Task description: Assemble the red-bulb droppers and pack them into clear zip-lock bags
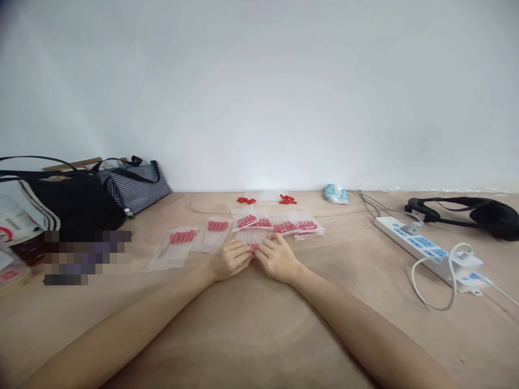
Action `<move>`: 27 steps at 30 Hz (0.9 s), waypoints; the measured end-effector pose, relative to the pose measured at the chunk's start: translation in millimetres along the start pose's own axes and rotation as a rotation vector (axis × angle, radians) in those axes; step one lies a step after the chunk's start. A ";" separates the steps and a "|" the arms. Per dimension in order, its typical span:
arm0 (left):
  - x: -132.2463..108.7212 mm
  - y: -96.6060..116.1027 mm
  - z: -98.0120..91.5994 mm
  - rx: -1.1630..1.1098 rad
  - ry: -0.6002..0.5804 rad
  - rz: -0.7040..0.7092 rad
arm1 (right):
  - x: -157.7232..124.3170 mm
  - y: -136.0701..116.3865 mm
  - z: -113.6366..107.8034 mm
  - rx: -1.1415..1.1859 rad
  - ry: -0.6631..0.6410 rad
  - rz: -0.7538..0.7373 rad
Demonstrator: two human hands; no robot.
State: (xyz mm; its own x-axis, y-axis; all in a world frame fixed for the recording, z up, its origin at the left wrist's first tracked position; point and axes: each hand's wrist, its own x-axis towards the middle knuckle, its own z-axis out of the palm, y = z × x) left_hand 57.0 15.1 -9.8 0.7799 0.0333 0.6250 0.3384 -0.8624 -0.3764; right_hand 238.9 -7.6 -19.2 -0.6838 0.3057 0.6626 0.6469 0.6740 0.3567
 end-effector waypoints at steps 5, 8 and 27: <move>-7.0 -4.8 -13.4 0.064 -0.002 0.034 | -1.5 1.4 -3.7 -0.026 -0.024 0.047; -16.0 -8.1 -22.8 0.080 -0.010 0.034 | -2.3 1.5 -4.6 -0.014 -0.010 0.072; -11.8 2.9 -28.5 -1.172 -0.037 -1.567 | -2.8 -5.5 -8.3 0.248 0.041 0.066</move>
State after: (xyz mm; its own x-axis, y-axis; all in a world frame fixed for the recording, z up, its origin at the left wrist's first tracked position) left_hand 33.8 -2.2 1.3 0.2022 0.9723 -0.1176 0.1822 0.0806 0.9800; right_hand 240.0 -17.7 -17.5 -0.6254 0.3301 0.7070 0.5834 0.7996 0.1427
